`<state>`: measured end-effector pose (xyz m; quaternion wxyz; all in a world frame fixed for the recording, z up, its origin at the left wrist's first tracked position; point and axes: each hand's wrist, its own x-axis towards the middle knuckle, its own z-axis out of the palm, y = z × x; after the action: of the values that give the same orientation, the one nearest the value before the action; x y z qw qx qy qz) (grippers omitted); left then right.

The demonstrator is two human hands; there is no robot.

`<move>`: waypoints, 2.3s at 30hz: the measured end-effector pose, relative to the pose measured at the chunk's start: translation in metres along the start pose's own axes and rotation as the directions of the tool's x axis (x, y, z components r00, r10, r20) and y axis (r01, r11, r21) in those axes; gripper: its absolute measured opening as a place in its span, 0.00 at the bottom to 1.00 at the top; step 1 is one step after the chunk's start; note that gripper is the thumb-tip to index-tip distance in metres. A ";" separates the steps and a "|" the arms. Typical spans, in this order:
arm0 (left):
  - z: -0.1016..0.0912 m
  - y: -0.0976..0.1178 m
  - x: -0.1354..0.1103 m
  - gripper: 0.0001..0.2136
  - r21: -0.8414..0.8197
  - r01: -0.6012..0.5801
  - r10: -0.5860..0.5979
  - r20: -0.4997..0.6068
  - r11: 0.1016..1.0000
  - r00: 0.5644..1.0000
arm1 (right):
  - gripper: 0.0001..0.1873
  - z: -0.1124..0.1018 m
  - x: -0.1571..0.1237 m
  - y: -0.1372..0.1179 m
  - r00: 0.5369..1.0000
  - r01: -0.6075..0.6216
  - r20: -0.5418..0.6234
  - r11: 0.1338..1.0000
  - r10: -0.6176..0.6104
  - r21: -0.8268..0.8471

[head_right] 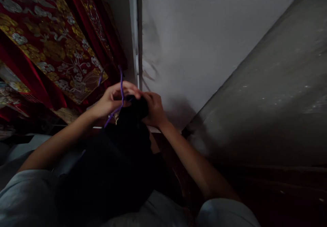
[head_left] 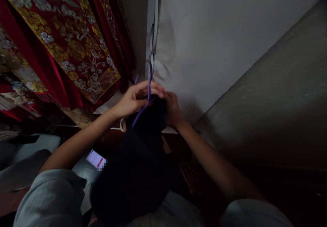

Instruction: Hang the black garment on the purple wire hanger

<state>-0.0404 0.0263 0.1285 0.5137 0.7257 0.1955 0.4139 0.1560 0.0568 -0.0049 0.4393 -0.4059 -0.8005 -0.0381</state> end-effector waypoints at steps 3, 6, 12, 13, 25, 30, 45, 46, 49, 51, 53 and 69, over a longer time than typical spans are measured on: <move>-0.046 0.003 -0.008 0.08 -0.119 -0.029 -0.016 -0.356 0.992 0.934 | 0.49 -0.038 0.001 0.028 0.990 -0.075 -0.132 0.990 0.059 -0.118; -0.080 0.008 -0.026 0.12 -0.183 -0.101 -0.021 -0.568 0.978 0.823 | 0.51 -0.081 0.012 0.047 0.972 -0.204 -0.159 0.956 0.172 -0.211; -0.041 0.002 -0.057 0.06 0.736 -0.212 0.717 -0.483 0.643 0.502 | 0.47 -0.124 0.064 0.035 0.947 -0.321 -0.099 0.883 0.306 -0.341; -0.028 -0.003 -0.059 0.06 0.834 -0.169 0.751 -0.360 0.525 0.553 | 0.47 -0.124 0.072 0.030 0.953 -0.301 -0.078 0.885 0.292 -0.355; 0.017 -0.116 -0.032 0.32 0.750 0.391 -0.241 -0.308 0.534 0.920 | 0.47 -0.124 0.048 0.024 0.986 -0.161 -0.014 0.942 0.164 -0.293; 0.045 -0.122 -0.059 0.15 0.707 0.330 -0.214 -0.251 0.626 0.944 | 0.47 -0.136 0.042 0.029 0.997 -0.079 -0.032 0.965 0.074 -0.249; 0.109 -0.141 -0.096 0.24 0.297 0.166 0.111 -0.728 0.940 0.676 | 0.17 -0.010 -0.095 -0.052 0.742 -0.646 0.401 0.414 0.537 0.642; 0.110 -0.140 -0.095 0.29 0.277 0.164 0.097 -0.730 0.947 0.677 | 0.17 -0.011 -0.093 -0.051 0.746 -0.639 0.387 0.416 0.542 0.647; 0.115 -0.138 -0.094 0.42 0.189 0.222 -0.022 -0.713 0.957 0.701 | 0.18 -0.016 -0.087 -0.053 0.747 -0.633 0.370 0.419 0.553 0.651; 0.117 -0.136 -0.094 0.46 0.156 0.234 -0.057 -0.707 0.960 0.705 | 0.19 -0.017 -0.086 -0.055 0.745 -0.634 0.358 0.430 0.563 0.642; 0.116 -0.134 -0.094 0.48 0.143 0.220 -0.059 -0.698 0.965 0.714 | 0.18 -0.018 -0.085 -0.055 0.749 -0.628 0.342 0.444 0.568 0.639; 0.108 -0.149 -0.093 0.40 0.168 0.190 -0.025 -0.683 0.967 0.730 | 0.18 -0.021 -0.075 -0.050 0.648 -0.726 0.539 0.221 0.538 0.651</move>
<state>0.0129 -0.0441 -0.0579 0.3447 0.5666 0.4562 0.5933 0.1577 -0.0321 -0.0324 0.4682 -0.4375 -0.5166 0.5679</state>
